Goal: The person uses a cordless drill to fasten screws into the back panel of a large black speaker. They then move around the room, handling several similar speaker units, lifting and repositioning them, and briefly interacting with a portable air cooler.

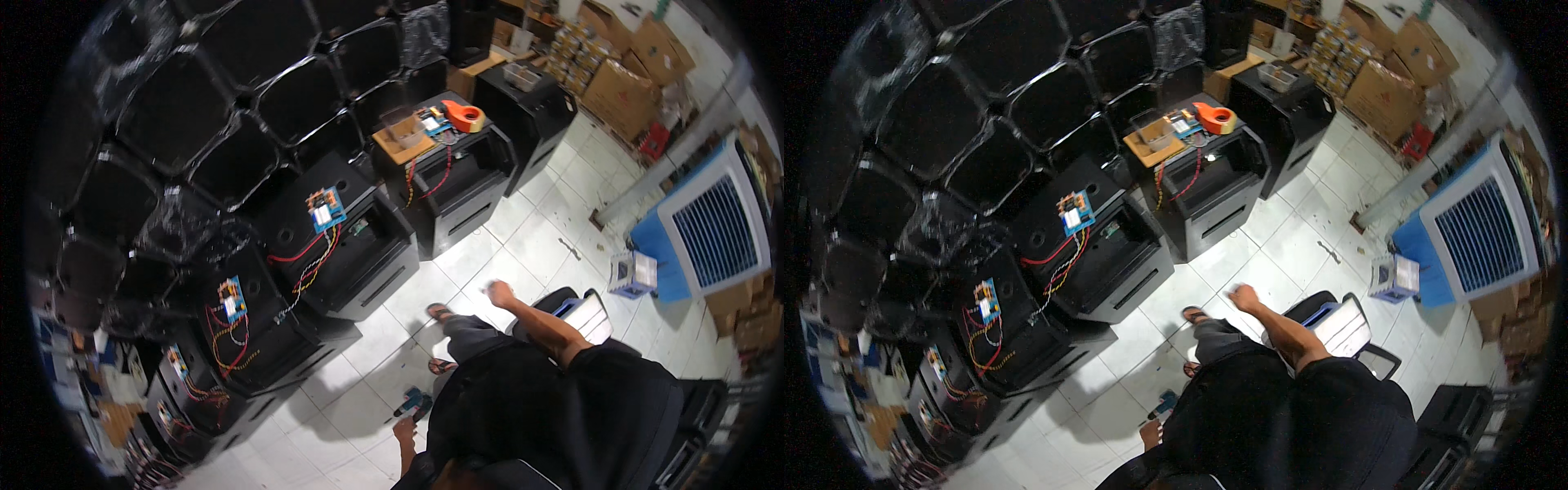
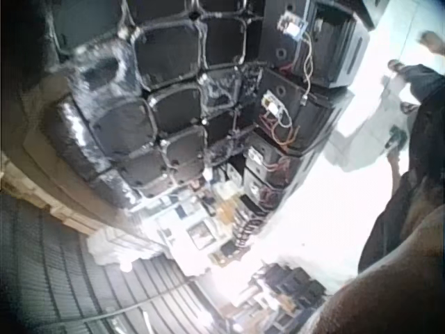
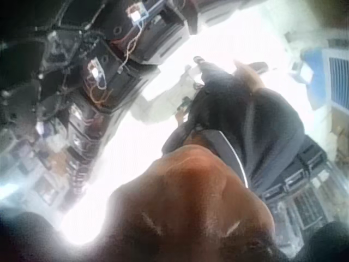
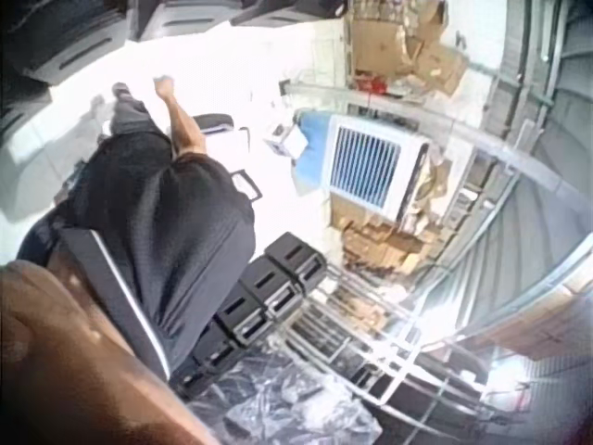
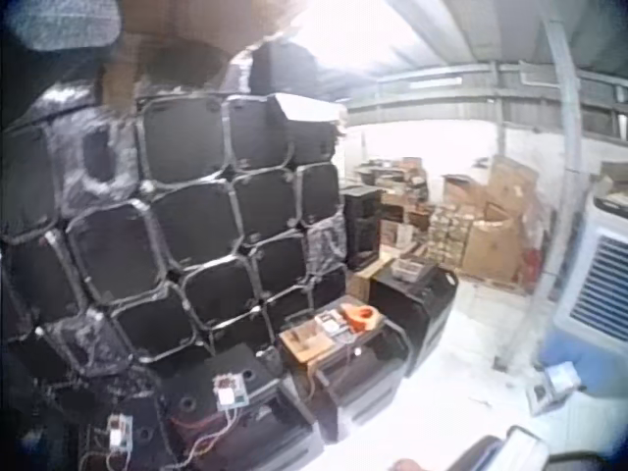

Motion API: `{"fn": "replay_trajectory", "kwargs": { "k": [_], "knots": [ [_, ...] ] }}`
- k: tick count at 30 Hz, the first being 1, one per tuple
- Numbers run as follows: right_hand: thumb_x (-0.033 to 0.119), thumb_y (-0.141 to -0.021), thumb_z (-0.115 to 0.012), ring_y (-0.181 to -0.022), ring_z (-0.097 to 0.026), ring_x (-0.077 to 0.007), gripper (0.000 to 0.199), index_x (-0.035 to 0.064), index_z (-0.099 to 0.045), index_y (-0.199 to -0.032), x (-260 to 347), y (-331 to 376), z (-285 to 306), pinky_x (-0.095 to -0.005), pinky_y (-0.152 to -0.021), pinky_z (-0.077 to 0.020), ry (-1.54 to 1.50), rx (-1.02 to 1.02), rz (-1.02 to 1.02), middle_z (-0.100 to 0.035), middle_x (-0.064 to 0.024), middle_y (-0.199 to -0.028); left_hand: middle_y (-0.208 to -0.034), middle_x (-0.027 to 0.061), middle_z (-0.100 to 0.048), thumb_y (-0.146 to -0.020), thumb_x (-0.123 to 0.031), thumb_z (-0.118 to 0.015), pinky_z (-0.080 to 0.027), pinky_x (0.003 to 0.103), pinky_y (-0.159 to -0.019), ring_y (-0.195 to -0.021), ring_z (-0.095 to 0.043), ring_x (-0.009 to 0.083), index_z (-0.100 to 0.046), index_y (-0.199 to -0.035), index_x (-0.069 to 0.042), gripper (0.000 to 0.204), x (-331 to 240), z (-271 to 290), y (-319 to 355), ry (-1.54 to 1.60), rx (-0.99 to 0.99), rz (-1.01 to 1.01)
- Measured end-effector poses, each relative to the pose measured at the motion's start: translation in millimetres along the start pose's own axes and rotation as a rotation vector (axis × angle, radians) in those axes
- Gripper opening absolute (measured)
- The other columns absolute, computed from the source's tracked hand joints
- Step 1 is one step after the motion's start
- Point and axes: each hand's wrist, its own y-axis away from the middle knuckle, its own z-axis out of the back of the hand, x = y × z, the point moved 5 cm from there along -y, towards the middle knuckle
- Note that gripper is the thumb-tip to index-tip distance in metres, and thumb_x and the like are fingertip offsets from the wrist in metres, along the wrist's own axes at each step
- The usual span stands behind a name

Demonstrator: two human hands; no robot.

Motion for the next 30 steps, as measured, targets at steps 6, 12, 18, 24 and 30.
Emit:
{"fn": "replay_trajectory", "kwargs": {
  "k": [6,12,18,24,30],
  "knots": [
    [0.027,-0.067,-0.063,-0.091,-0.063,-0.0325,0.041,-0.0014,-0.063,-0.097,-239,200,43,-0.04,-0.075,-0.0511,-0.086,0.049,-0.811,-0.064,-0.0228,-0.096,-0.075,0.0097,-0.063,-0.077,-0.023,-0.062,-0.047,0.034,-0.048,-0.062,-0.062,0.0202,-0.061,-0.089,0.0,0.025,-30,-5,-22,-0.227,0.056,-0.108],
    [0.027,-0.08,-0.062,-0.058,-0.055,-0.0234,0.041,-0.0008,-0.055,-0.052,-257,242,52,-0.0369,-0.052,-0.0448,-0.569,0.016,-1.096,-0.056,-0.0169,-0.064,-0.056,0.0078,-0.059,-0.076,-0.023,-0.057,-0.045,0.029,-0.041,-0.046,-0.056,0.0178,-0.064,-0.073,-0.004,0.021,-191,-101,-58,-0.381,-0.034,-0.18],
    [0.028,-0.08,-0.063,-0.058,-0.062,-0.0216,0.033,-0.0042,-0.065,-0.072,-349,140,72,-0.0347,-0.048,-0.0472,-0.553,-0.066,-0.708,-0.058,-0.0135,-0.056,-0.083,0.0155,-0.067,-0.077,-0.023,-0.062,-0.05,0.037,-0.073,-0.08,-0.065,0.0285,-0.067,-0.086,0.0,0.025,-481,-290,12,-0.672,-0.112,-0.882],
    [0.027,-0.082,-0.059,-0.052,-0.061,-0.0201,0.031,-0.0027,-0.064,-0.085,-402,5,227,-0.0309,-0.045,-0.0486,-0.514,-0.39,-0.635,-0.06,-0.0098,-0.062,-0.088,0.0222,-0.064,-0.081,-0.022,-0.058,-0.048,0.04,-0.073,-0.086,-0.064,0.0344,-0.064,-0.093,0.001,0.027,-701,-409,102,-0.523,-0.122,-1.289],
    [0.029,-0.087,-0.055,-0.068,-0.063,-0.0244,0.041,-0.0074,-0.054,-0.105,-406,-21,274,-0.0326,-0.049,-0.0523,-0.975,-0.555,-0.844,-0.061,-0.0158,-0.09,-0.086,0.0238,-0.063,-0.079,-0.022,-0.056,-0.048,0.041,-0.074,-0.088,-0.061,0.038,-0.064,-0.095,-0.001,0.028,-820,-466,100,-0.635,-0.207,-1.255]
  ]
}}
